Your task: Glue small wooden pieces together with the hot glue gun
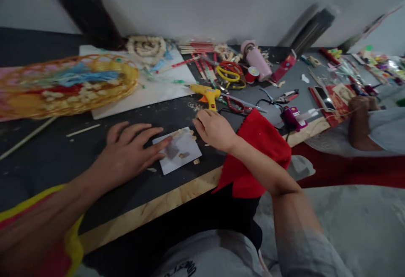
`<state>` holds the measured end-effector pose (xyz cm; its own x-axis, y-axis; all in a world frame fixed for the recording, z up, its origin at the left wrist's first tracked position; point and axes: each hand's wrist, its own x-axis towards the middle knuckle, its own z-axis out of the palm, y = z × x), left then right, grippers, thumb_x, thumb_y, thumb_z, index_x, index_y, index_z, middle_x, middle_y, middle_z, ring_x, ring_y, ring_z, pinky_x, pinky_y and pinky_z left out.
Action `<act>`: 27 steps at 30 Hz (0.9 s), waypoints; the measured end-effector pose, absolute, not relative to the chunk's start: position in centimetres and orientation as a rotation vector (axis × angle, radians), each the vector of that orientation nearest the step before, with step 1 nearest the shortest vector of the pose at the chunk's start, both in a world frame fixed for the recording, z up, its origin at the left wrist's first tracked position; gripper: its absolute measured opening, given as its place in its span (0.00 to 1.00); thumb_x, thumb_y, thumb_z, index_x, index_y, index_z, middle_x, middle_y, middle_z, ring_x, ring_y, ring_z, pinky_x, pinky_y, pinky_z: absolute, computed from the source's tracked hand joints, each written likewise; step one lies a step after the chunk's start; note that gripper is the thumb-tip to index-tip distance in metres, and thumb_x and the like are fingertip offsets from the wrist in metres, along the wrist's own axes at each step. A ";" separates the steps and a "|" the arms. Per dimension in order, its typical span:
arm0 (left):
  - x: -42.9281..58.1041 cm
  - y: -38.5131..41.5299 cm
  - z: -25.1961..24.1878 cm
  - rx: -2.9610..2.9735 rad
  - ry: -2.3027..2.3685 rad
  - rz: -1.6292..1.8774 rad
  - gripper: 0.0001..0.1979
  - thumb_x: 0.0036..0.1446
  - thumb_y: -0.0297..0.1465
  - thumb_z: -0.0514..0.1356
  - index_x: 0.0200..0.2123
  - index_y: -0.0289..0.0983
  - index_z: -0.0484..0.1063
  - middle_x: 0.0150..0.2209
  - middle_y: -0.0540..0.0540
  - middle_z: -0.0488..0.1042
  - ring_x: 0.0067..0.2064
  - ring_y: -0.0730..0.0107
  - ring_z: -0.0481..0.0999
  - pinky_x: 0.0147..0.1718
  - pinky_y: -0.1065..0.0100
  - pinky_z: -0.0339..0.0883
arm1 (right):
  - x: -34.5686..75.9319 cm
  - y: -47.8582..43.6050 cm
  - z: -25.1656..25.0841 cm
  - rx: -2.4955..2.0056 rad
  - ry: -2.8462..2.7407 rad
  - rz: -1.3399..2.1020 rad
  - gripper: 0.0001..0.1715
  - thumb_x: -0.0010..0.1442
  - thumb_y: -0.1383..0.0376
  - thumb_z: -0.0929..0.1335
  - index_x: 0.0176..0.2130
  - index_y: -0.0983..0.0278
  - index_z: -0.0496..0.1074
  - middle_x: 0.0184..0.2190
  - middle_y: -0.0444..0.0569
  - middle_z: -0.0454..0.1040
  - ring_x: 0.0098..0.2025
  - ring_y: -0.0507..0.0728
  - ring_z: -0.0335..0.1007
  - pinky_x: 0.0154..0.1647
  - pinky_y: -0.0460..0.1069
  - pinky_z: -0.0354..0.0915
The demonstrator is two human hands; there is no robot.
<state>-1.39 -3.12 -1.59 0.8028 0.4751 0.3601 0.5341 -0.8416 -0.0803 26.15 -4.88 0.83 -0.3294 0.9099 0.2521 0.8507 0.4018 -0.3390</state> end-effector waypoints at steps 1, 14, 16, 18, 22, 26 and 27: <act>-1.4 -3.1 -1.5 -2.826 -0.797 -0.469 0.13 0.65 0.37 0.59 0.51 0.45 0.76 0.55 0.41 0.75 0.58 0.49 0.69 0.60 0.43 0.55 | 25.9 -4.7 0.6 -1.464 -2.306 0.226 0.09 0.69 0.65 0.60 0.41 0.63 0.68 0.39 0.53 0.75 0.45 0.59 0.70 0.49 0.54 0.65; -1.5 -3.3 -2.2 -2.924 -0.897 -0.507 0.10 0.62 0.36 0.63 0.46 0.46 0.78 0.57 0.44 0.74 0.60 0.51 0.67 0.63 0.41 0.51 | 23.0 -3.6 -0.4 -1.362 -2.571 0.275 0.11 0.67 0.67 0.64 0.45 0.67 0.74 0.43 0.57 0.75 0.46 0.62 0.67 0.53 0.60 0.64; -1.5 -3.3 -2.1 -2.907 -0.881 -0.491 0.11 0.62 0.35 0.62 0.47 0.46 0.78 0.57 0.44 0.74 0.60 0.51 0.67 0.62 0.41 0.52 | 23.0 -3.6 -0.5 -1.372 -2.572 0.285 0.10 0.67 0.68 0.64 0.44 0.67 0.74 0.43 0.57 0.75 0.46 0.62 0.67 0.53 0.59 0.64; -1.5 -3.4 -2.0 -2.884 -0.859 -0.465 0.11 0.63 0.35 0.62 0.48 0.45 0.77 0.57 0.43 0.74 0.60 0.50 0.68 0.61 0.40 0.53 | 23.0 -3.6 -0.5 -1.370 -2.565 0.304 0.10 0.67 0.69 0.64 0.43 0.67 0.74 0.42 0.57 0.75 0.46 0.62 0.68 0.54 0.59 0.64; -1.5 -3.5 -1.9 -2.878 -0.857 -0.425 0.13 0.64 0.38 0.60 0.50 0.46 0.76 0.58 0.44 0.73 0.60 0.50 0.67 0.62 0.41 0.53 | 23.1 -3.8 -0.5 -1.380 -2.552 0.291 0.11 0.68 0.68 0.63 0.43 0.66 0.74 0.42 0.57 0.75 0.47 0.63 0.68 0.54 0.59 0.65; -1.4 -3.5 -1.8 -2.849 -0.871 -0.391 0.14 0.64 0.39 0.60 0.52 0.46 0.75 0.58 0.44 0.73 0.60 0.50 0.66 0.61 0.41 0.53 | 23.4 -3.9 -0.3 -1.413 -2.541 0.273 0.12 0.68 0.68 0.62 0.43 0.67 0.74 0.42 0.58 0.75 0.48 0.64 0.69 0.54 0.60 0.65; -1.4 -3.4 -1.8 -2.837 -0.861 -0.402 0.14 0.64 0.40 0.60 0.52 0.46 0.75 0.57 0.45 0.73 0.60 0.50 0.67 0.61 0.41 0.54 | 23.4 -3.9 -0.4 -1.419 -2.538 0.287 0.12 0.68 0.68 0.62 0.43 0.67 0.74 0.43 0.58 0.75 0.48 0.64 0.69 0.54 0.61 0.65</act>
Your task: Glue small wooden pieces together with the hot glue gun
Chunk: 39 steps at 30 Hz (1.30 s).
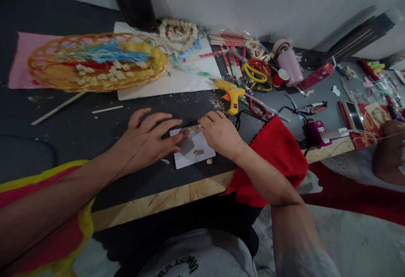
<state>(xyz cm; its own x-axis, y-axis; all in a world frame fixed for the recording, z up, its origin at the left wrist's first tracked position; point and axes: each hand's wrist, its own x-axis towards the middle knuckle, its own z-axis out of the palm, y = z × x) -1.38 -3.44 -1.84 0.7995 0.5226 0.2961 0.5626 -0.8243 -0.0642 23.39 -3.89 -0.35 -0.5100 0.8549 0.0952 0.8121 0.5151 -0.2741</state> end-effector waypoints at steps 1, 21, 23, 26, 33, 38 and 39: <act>-1.4 -3.4 -1.8 -2.830 -0.854 -0.407 0.14 0.64 0.40 0.61 0.52 0.46 0.75 0.57 0.45 0.73 0.60 0.50 0.67 0.61 0.42 0.54 | 23.4 -3.9 -0.4 -1.425 -2.537 0.301 0.12 0.68 0.68 0.62 0.43 0.66 0.74 0.43 0.58 0.75 0.48 0.64 0.69 0.54 0.61 0.65; -1.6 -3.4 -2.0 -2.873 -0.863 -0.392 0.15 0.68 0.37 0.55 0.54 0.45 0.72 0.59 0.43 0.71 0.62 0.50 0.65 0.62 0.39 0.52 | 29.8 -1.8 0.3 -1.980 -1.913 0.195 0.20 0.59 0.50 0.68 0.42 0.61 0.62 0.34 0.50 0.74 0.36 0.61 0.72 0.37 0.53 0.66; -1.6 -3.5 -1.9 -2.889 -0.883 -0.382 0.15 0.68 0.38 0.55 0.55 0.45 0.72 0.59 0.43 0.71 0.62 0.50 0.65 0.62 0.40 0.52 | 29.5 -1.3 -0.1 -2.034 -1.868 0.229 0.22 0.58 0.51 0.69 0.43 0.61 0.62 0.35 0.50 0.73 0.36 0.61 0.72 0.37 0.54 0.65; -1.6 -3.5 -1.8 -2.871 -0.874 -0.368 0.15 0.67 0.38 0.56 0.55 0.46 0.72 0.58 0.44 0.72 0.61 0.51 0.65 0.62 0.41 0.52 | 29.2 -0.8 -0.3 -2.098 -1.783 0.245 0.22 0.55 0.54 0.71 0.44 0.61 0.61 0.37 0.51 0.73 0.37 0.61 0.72 0.38 0.54 0.65; -1.6 -3.3 -2.3 -2.842 -0.837 -0.444 0.15 0.66 0.39 0.57 0.54 0.46 0.73 0.58 0.43 0.73 0.60 0.51 0.66 0.62 0.42 0.52 | 29.8 -1.4 -0.2 -1.949 -1.816 0.205 0.24 0.59 0.48 0.68 0.45 0.61 0.62 0.37 0.53 0.74 0.39 0.63 0.73 0.41 0.57 0.66; -1.6 -3.2 -2.1 -2.837 -0.813 -0.419 0.15 0.67 0.39 0.56 0.54 0.46 0.74 0.57 0.42 0.73 0.59 0.49 0.67 0.60 0.42 0.53 | 29.7 -1.4 -0.2 -1.928 -1.795 0.274 0.24 0.60 0.48 0.67 0.47 0.60 0.63 0.37 0.52 0.75 0.37 0.62 0.73 0.42 0.58 0.67; -1.6 -3.2 -2.0 -2.833 -0.807 -0.412 0.16 0.67 0.38 0.56 0.55 0.46 0.74 0.57 0.42 0.74 0.59 0.49 0.68 0.60 0.42 0.53 | 29.7 -1.2 -0.3 -1.955 -1.768 0.302 0.25 0.59 0.48 0.68 0.47 0.60 0.63 0.36 0.51 0.75 0.37 0.62 0.73 0.42 0.58 0.67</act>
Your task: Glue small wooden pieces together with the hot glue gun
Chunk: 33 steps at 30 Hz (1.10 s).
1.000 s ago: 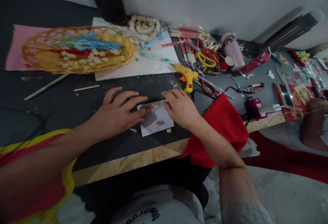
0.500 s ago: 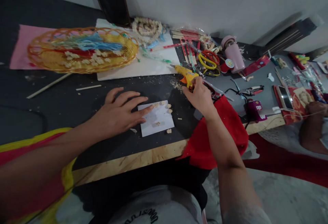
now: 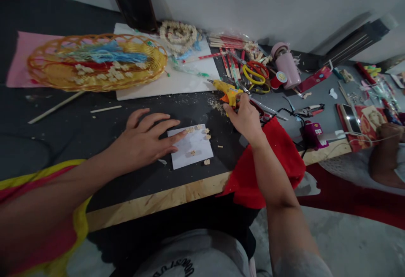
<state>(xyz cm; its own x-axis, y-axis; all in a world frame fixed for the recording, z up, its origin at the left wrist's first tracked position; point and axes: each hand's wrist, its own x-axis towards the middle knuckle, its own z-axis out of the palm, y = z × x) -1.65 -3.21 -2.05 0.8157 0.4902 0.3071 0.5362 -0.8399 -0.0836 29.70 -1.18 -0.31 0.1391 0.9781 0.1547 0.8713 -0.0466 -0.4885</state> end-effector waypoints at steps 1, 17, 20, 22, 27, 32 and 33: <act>-1.6 -3.2 -2.0 -2.832 -0.804 -0.406 0.16 0.68 0.38 0.55 0.55 0.46 0.74 0.57 0.42 0.74 0.59 0.49 0.68 0.60 0.42 0.53 | 29.7 -0.9 -0.4 -1.984 -1.736 0.325 0.25 0.57 0.49 0.69 0.47 0.60 0.62 0.36 0.50 0.74 0.36 0.62 0.72 0.42 0.58 0.67; -1.6 -3.3 -1.8 -2.872 -0.840 -0.414 0.15 0.66 0.38 0.58 0.54 0.46 0.75 0.57 0.42 0.74 0.59 0.48 0.68 0.60 0.40 0.55 | 30.5 -3.9 1.4 -1.425 -1.161 0.973 0.20 0.46 0.66 0.71 0.41 0.57 0.66 0.39 0.43 0.74 0.32 0.52 0.69 0.26 0.46 0.66; -1.6 -3.2 -1.9 -2.882 -0.833 -0.411 0.15 0.66 0.36 0.58 0.54 0.46 0.75 0.56 0.41 0.74 0.59 0.48 0.68 0.60 0.40 0.55 | 30.4 -4.6 1.3 -1.386 -1.072 1.090 0.18 0.49 0.64 0.72 0.41 0.57 0.67 0.44 0.44 0.75 0.30 0.50 0.70 0.23 0.46 0.65; -1.5 -3.2 -1.9 -2.877 -0.837 -0.410 0.15 0.66 0.35 0.58 0.54 0.45 0.75 0.56 0.41 0.74 0.59 0.48 0.68 0.60 0.40 0.55 | 30.3 -4.6 1.3 -1.342 -0.991 1.154 0.16 0.50 0.63 0.73 0.39 0.57 0.67 0.42 0.43 0.76 0.28 0.48 0.68 0.21 0.44 0.62; -1.6 -3.2 -1.9 -2.882 -0.845 -0.400 0.15 0.66 0.37 0.58 0.54 0.46 0.75 0.57 0.42 0.74 0.59 0.49 0.68 0.61 0.42 0.53 | 30.9 -3.8 2.3 -1.149 -0.820 1.220 0.18 0.48 0.61 0.76 0.38 0.57 0.69 0.43 0.42 0.76 0.26 0.46 0.64 0.18 0.41 0.58; -1.7 -3.2 -2.1 -2.906 -0.911 -0.406 0.16 0.65 0.38 0.59 0.55 0.48 0.74 0.58 0.43 0.73 0.61 0.51 0.66 0.63 0.44 0.51 | 31.1 -2.9 2.5 -1.280 -0.747 1.502 0.16 0.48 0.62 0.75 0.37 0.60 0.71 0.45 0.47 0.78 0.24 0.46 0.61 0.14 0.41 0.53; -1.7 -3.2 -2.2 -2.914 -0.918 -0.413 0.16 0.65 0.38 0.60 0.55 0.49 0.73 0.58 0.44 0.73 0.61 0.51 0.66 0.63 0.44 0.51 | 31.0 -2.9 2.4 -1.273 -0.749 1.505 0.16 0.48 0.61 0.74 0.38 0.60 0.71 0.46 0.48 0.77 0.24 0.47 0.61 0.14 0.42 0.54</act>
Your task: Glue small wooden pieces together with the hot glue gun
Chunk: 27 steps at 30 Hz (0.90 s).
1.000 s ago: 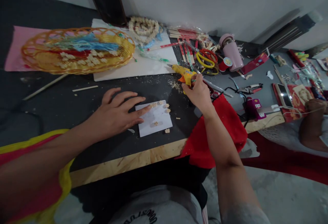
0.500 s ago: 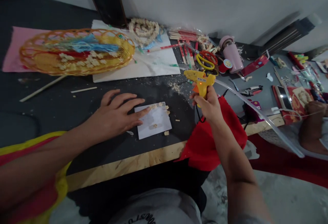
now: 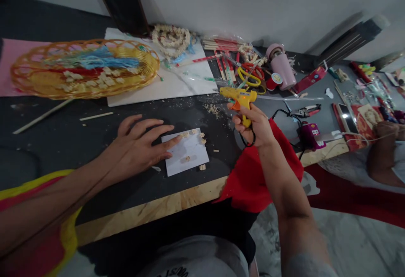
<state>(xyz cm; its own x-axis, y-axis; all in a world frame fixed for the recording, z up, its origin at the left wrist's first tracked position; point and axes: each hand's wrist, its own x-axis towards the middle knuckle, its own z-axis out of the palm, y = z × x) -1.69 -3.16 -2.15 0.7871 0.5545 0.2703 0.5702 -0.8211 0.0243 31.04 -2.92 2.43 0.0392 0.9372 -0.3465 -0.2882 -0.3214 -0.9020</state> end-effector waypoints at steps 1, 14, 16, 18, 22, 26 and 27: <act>-1.7 -3.1 -2.2 -2.920 -0.915 -0.419 0.15 0.65 0.38 0.60 0.54 0.49 0.74 0.58 0.44 0.73 0.61 0.51 0.66 0.63 0.44 0.51 | 30.9 -2.9 2.3 -1.268 -0.762 1.493 0.17 0.49 0.59 0.74 0.39 0.60 0.71 0.47 0.48 0.77 0.25 0.47 0.61 0.14 0.42 0.54; -1.6 -3.2 -1.8 -2.905 -0.895 -0.380 0.15 0.66 0.37 0.58 0.55 0.47 0.74 0.57 0.41 0.74 0.60 0.48 0.67 0.61 0.41 0.52 | 32.7 0.9 4.6 -1.346 -1.124 1.260 0.19 0.56 0.48 0.65 0.43 0.56 0.71 0.49 0.47 0.74 0.31 0.52 0.64 0.24 0.49 0.61; -1.6 -3.1 -1.9 -2.898 -0.873 -0.414 0.15 0.65 0.37 0.59 0.54 0.47 0.74 0.56 0.41 0.74 0.59 0.50 0.67 0.62 0.43 0.51 | 32.6 1.1 4.7 -1.357 -1.172 1.188 0.23 0.56 0.45 0.63 0.46 0.55 0.70 0.55 0.47 0.71 0.35 0.54 0.67 0.26 0.51 0.65; -1.6 -3.1 -2.0 -2.886 -0.841 -0.439 0.16 0.65 0.37 0.59 0.55 0.47 0.74 0.56 0.41 0.74 0.59 0.50 0.67 0.62 0.43 0.51 | 32.4 0.8 5.1 -1.365 -1.210 1.119 0.26 0.57 0.42 0.62 0.47 0.53 0.69 0.57 0.47 0.70 0.38 0.56 0.69 0.29 0.52 0.68; -1.6 -3.1 -1.8 -2.874 -0.859 -0.401 0.15 0.66 0.38 0.57 0.55 0.48 0.74 0.56 0.42 0.74 0.59 0.50 0.68 0.60 0.43 0.54 | 31.9 -1.0 5.9 -1.349 -1.211 1.051 0.24 0.55 0.43 0.65 0.46 0.52 0.69 0.52 0.48 0.74 0.37 0.58 0.71 0.27 0.53 0.68; -1.6 -3.2 -1.6 -2.908 -0.877 -0.409 0.15 0.66 0.37 0.59 0.54 0.48 0.75 0.56 0.42 0.74 0.59 0.50 0.68 0.60 0.42 0.54 | 31.4 -3.4 5.0 -1.354 -1.240 1.227 0.22 0.52 0.50 0.72 0.44 0.55 0.69 0.43 0.48 0.77 0.36 0.58 0.74 0.28 0.52 0.70; -1.6 -3.2 -1.6 -2.913 -0.877 -0.419 0.15 0.65 0.37 0.59 0.54 0.48 0.75 0.56 0.43 0.74 0.59 0.50 0.68 0.60 0.42 0.54 | 31.1 -3.8 4.5 -1.348 -1.248 1.292 0.23 0.53 0.50 0.73 0.45 0.55 0.70 0.43 0.48 0.77 0.39 0.59 0.75 0.32 0.53 0.73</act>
